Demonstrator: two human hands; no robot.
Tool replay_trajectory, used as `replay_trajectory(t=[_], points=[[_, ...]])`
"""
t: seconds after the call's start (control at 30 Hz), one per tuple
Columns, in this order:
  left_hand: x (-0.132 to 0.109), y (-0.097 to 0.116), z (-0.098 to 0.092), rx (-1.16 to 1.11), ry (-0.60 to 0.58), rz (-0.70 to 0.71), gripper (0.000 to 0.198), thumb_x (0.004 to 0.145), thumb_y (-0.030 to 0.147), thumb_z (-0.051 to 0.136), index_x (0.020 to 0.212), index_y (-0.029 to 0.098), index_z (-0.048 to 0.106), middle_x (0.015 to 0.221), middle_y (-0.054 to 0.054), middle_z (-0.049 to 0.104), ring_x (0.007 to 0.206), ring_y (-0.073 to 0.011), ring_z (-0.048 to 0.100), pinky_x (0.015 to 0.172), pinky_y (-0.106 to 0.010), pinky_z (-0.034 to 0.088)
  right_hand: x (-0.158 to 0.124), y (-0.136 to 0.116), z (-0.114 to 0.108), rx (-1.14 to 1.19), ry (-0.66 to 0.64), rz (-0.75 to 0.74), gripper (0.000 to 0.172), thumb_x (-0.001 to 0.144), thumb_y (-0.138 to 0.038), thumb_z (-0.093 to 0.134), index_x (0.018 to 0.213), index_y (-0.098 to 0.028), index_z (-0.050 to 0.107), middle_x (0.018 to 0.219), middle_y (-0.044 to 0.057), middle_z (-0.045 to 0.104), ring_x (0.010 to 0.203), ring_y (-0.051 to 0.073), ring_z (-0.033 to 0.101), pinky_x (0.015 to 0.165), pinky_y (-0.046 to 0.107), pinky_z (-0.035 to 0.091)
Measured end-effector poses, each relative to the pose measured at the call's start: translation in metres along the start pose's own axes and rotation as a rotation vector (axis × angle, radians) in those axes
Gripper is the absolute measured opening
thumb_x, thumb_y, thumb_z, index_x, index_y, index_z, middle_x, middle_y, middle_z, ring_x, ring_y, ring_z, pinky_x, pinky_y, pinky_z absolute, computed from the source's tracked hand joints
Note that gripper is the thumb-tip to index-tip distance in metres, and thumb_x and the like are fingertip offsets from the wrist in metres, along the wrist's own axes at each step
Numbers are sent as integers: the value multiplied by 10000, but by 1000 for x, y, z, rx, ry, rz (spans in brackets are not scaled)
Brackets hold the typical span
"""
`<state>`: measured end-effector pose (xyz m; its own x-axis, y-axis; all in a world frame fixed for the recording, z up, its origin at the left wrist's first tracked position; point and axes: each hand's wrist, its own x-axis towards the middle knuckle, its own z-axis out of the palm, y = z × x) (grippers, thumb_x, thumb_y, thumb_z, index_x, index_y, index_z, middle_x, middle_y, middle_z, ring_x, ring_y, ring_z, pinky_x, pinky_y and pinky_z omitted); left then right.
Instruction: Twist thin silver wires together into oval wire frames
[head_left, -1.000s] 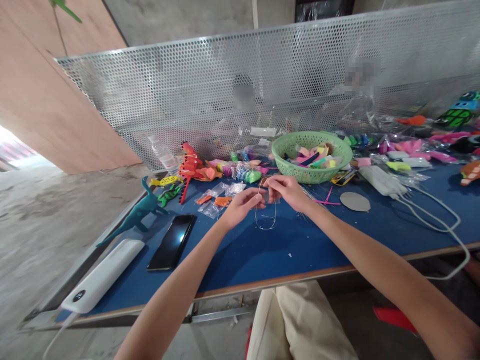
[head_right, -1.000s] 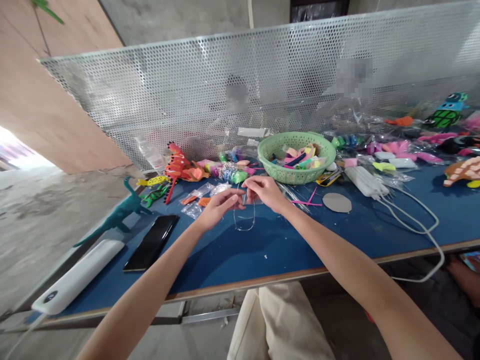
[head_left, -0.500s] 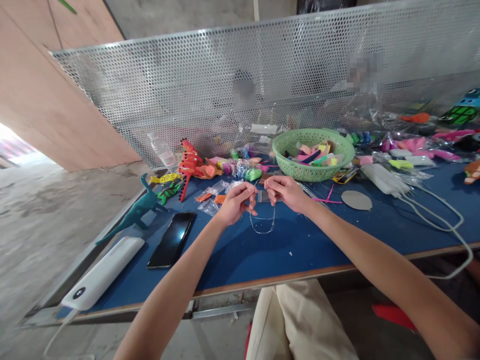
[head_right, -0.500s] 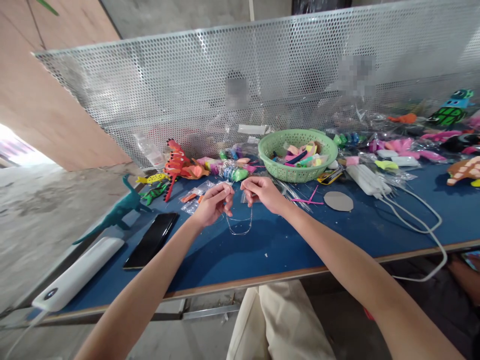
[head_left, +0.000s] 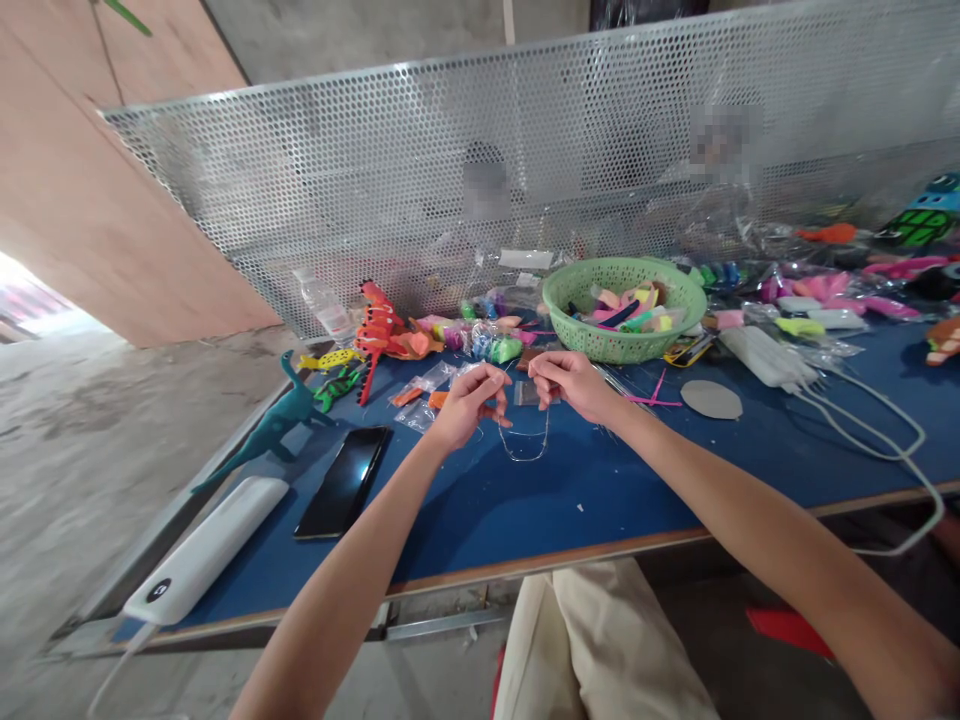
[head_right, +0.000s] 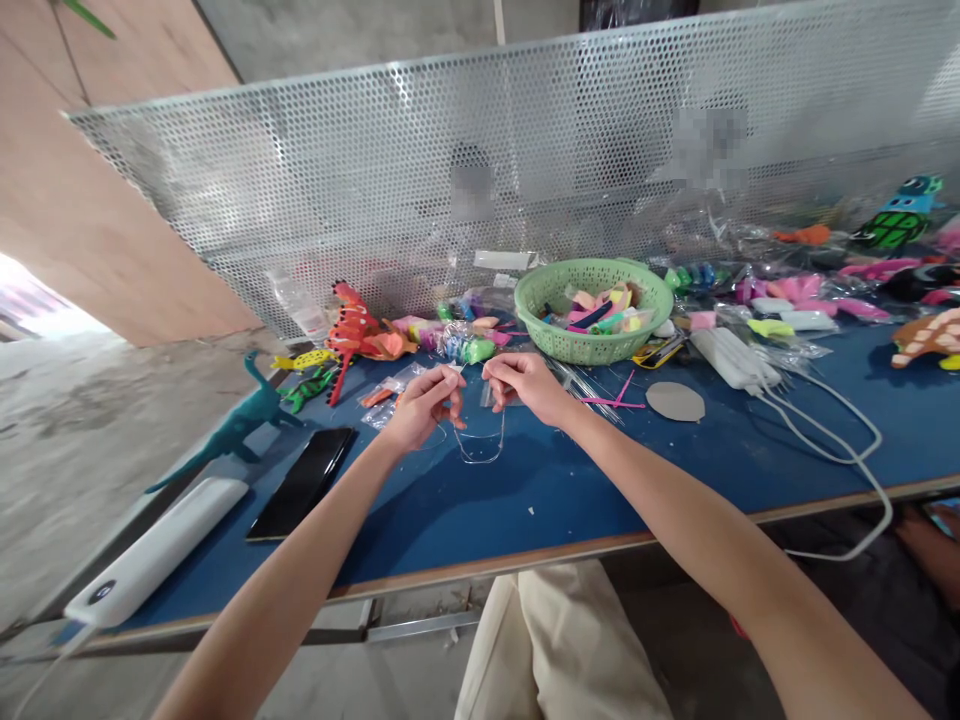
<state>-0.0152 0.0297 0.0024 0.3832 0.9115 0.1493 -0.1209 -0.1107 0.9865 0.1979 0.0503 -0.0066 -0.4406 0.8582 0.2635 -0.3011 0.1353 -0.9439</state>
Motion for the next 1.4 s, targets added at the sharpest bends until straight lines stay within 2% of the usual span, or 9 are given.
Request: replay_trajectory(t=[0.1,0.2,0.4,0.57,0.7,0.9,1.03,1.23,1.4], points=[[3,-3,-3,14,46,36,376,906,505,620,1094,179,618,942,-53,646,756,-149,643,733,-365,627,3,3,-3,26,93,-21,313,844,-490,706,893,-184,662,720,3,652,629,149,643,628,318,582],[3,-5,-8,103,42,97,521,950,588,487,1293,198,530,1238,-136,625,936,-211,677,804,-410,609,7,7,-9,20,188,-60,353,812,-515,734,923,-188,661,847,42,725,735,156,675,689,302,583],[1,-10,-19,701,38,343,1011,680,469,857,1513,281,316,1453,-172,493,940,-216,663,763,-353,573,9,11,-12,74,281,-62,371,794,-506,761,985,-215,634,969,62,765,839,182,733,753,303,580],[4,-9,-34,923,99,348,795,757,430,793,1452,272,440,1322,-118,598,810,-157,630,701,-312,556,9,11,-12,45,205,-49,313,817,-470,739,946,-196,662,1008,74,747,875,188,728,821,342,589],[5,-1,-48,990,41,317,729,759,390,785,1417,264,497,1296,-105,618,879,-182,643,735,-320,558,8,10,-14,-106,137,-41,295,843,-437,707,963,-172,657,991,89,739,818,169,698,801,351,592],[4,-1,-68,851,-44,225,701,732,398,807,1376,278,558,1374,-120,547,889,-174,663,791,-359,585,3,8,-18,-617,49,-223,434,870,-320,687,1288,-242,603,1025,69,754,925,220,713,874,398,562],[3,0,-73,620,-56,127,791,704,377,837,1415,242,517,1281,-132,632,893,-178,671,799,-365,588,1,6,-22,-756,1,-264,238,944,-326,591,1130,-259,722,1062,54,766,937,221,729,863,376,550],[-2,14,-67,470,-40,39,530,831,474,715,1275,192,649,1213,-140,696,897,-212,695,720,-305,571,1,-2,-29,-886,43,-343,217,960,-329,571,1060,-271,755,946,26,775,745,177,696,713,311,512],[3,6,-67,425,57,4,538,878,597,608,1142,141,715,1064,-142,750,758,-183,686,656,-285,556,3,-2,-27,-946,115,-404,219,943,-394,611,936,-245,772,941,48,736,686,157,621,675,308,483]])
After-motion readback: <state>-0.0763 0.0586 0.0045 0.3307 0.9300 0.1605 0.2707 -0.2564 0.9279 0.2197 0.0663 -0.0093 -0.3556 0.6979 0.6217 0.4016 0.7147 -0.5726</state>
